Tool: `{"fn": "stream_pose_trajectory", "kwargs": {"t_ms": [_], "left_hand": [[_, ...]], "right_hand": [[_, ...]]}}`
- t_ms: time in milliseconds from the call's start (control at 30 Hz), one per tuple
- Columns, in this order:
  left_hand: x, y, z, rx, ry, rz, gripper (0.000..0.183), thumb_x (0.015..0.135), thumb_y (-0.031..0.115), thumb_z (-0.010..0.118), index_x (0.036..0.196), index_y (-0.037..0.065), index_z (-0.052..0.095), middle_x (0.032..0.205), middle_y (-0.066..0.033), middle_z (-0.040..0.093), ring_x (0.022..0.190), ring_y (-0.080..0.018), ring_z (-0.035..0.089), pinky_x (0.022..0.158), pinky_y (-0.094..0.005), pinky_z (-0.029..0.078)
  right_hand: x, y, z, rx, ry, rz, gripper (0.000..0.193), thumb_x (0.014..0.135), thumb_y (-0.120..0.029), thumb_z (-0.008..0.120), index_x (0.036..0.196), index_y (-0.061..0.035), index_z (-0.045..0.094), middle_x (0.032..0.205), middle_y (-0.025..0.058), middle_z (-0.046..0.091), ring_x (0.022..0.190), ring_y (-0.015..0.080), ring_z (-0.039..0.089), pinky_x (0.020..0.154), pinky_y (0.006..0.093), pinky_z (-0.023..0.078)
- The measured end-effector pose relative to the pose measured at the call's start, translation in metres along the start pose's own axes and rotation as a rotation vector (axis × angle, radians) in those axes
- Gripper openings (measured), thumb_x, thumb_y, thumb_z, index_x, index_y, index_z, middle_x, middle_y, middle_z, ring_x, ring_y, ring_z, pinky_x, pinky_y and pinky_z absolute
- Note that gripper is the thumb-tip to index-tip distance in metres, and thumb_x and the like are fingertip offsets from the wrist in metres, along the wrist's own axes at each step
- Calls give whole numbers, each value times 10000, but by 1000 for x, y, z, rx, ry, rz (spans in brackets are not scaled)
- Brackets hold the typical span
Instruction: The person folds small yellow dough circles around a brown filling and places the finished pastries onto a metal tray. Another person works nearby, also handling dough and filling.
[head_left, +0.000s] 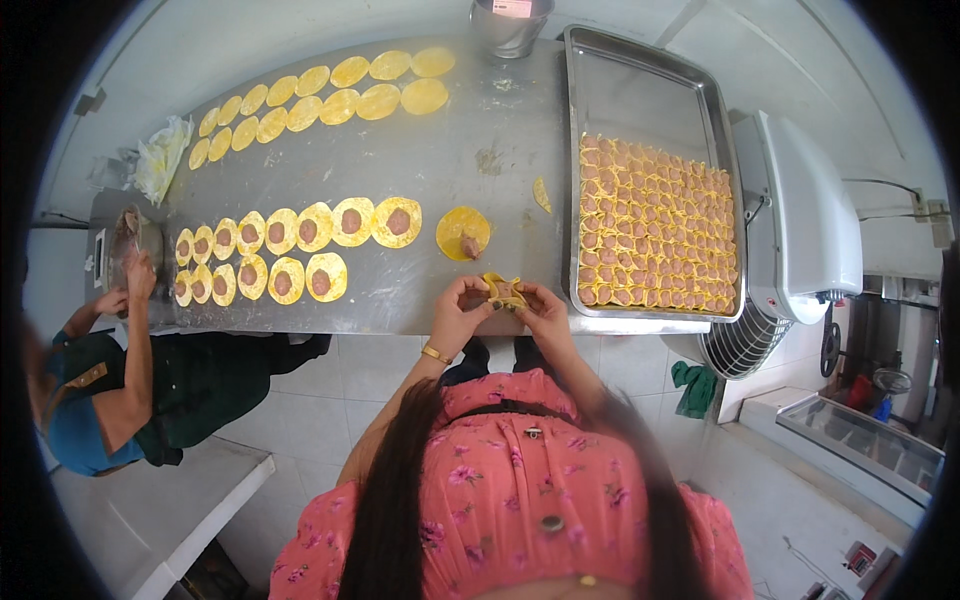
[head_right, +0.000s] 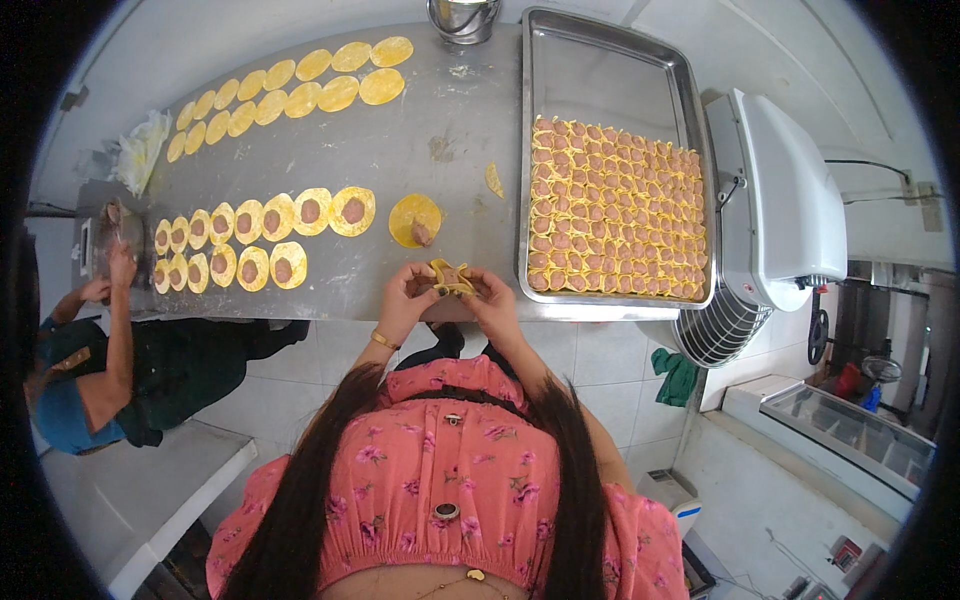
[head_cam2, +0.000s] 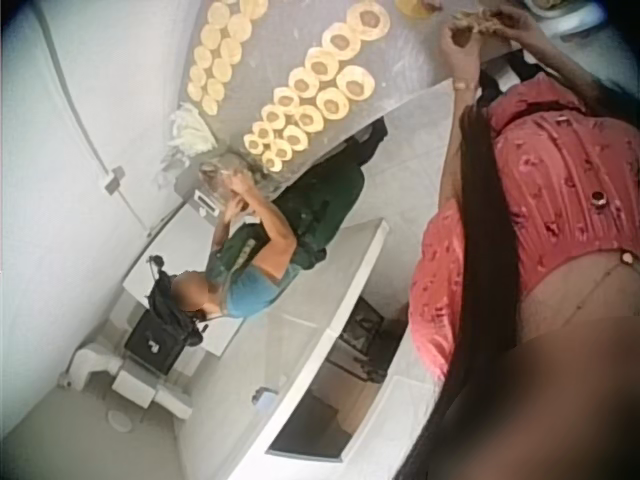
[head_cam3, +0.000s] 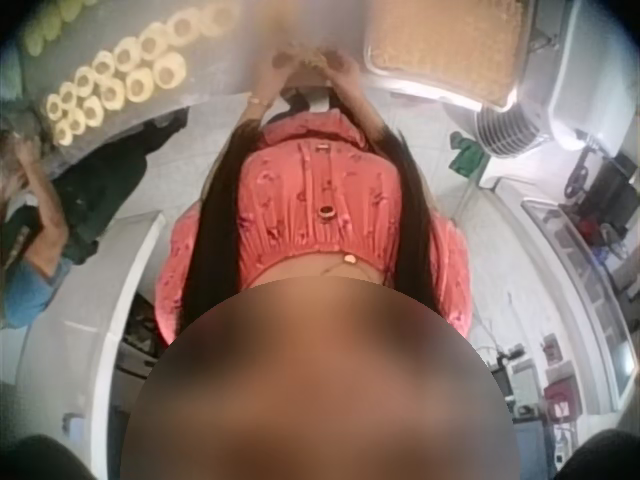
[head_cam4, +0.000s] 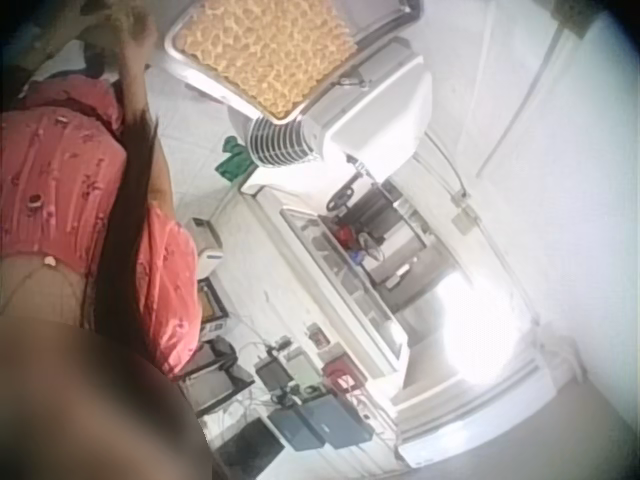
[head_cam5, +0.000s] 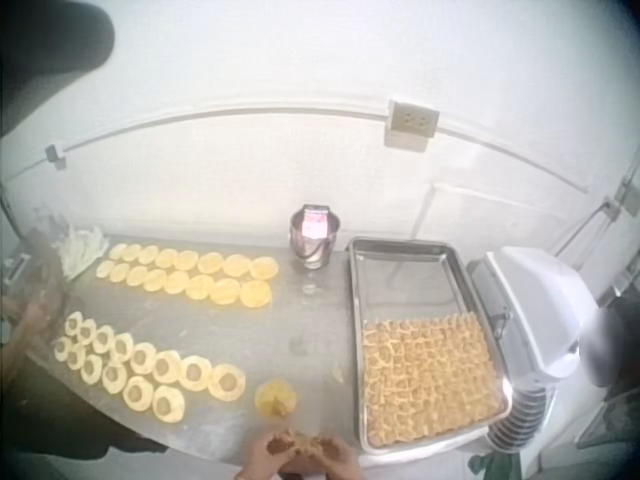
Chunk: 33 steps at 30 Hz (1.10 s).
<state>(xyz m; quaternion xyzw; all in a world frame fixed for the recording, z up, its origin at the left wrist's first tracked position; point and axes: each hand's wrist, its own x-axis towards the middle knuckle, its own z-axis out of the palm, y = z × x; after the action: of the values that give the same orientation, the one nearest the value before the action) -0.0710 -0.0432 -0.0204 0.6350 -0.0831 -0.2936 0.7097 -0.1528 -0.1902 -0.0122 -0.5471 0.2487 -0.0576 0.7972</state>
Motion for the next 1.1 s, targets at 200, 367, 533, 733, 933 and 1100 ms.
{"fn": "stream_pose_trajectory", "kwargs": {"t_ms": [200, 367, 533, 733, 933, 1100], "left_hand": [[-2, 3, -5, 96, -3, -17, 252, 771, -60, 603, 1006, 8, 540, 1006, -47, 580, 949, -130, 572, 826, -271, 471], [0, 15, 1, 507, 36, 146, 154, 699, -41, 655, 828, 22, 599, 932, -61, 630, 843, -171, 627, 725, -281, 511], [1, 11, 6, 592, -13, 242, 168, 688, -36, 665, 814, 36, 579, 923, -85, 641, 813, -222, 635, 674, -306, 520], [4, 25, 18, 547, -39, 85, 253, 688, 53, 711, 893, 46, 563, 867, -112, 653, 754, -260, 654, 654, -339, 520], [11, 16, 18, 767, -80, 191, 255, 691, 85, 724, 900, 42, 584, 791, -125, 656, 738, -254, 660, 637, -333, 518], [18, 20, 21, 766, -89, 110, 241, 689, 136, 732, 842, 55, 565, 755, -127, 648, 705, -286, 643, 622, -369, 497]], "right_hand": [[10, -15, -1, -646, 52, -138, 269, 682, 66, 609, 939, -6, 642, 931, 121, 613, 852, 203, 612, 735, 284, 486], [15, -8, -9, -656, -12, -239, 351, 654, 45, 620, 999, -15, 616, 895, 128, 614, 818, 249, 624, 703, 314, 498], [14, -15, -12, -729, -98, -285, 339, 641, 28, 624, 976, -23, 600, 876, 136, 603, 829, 302, 607, 694, 354, 494], [25, -29, -8, -1022, -150, -465, 270, 668, 63, 566, 924, -16, 605, 855, 144, 593, 843, 338, 579, 718, 384, 478], [21, -29, -13, -1068, -154, -510, 272, 671, 55, 554, 924, -36, 598, 894, 138, 575, 866, 356, 556, 718, 401, 461], [27, -29, -12, -1077, -214, -477, 306, 658, 65, 557, 945, -37, 586, 908, 134, 556, 871, 355, 551, 725, 405, 464]]}}
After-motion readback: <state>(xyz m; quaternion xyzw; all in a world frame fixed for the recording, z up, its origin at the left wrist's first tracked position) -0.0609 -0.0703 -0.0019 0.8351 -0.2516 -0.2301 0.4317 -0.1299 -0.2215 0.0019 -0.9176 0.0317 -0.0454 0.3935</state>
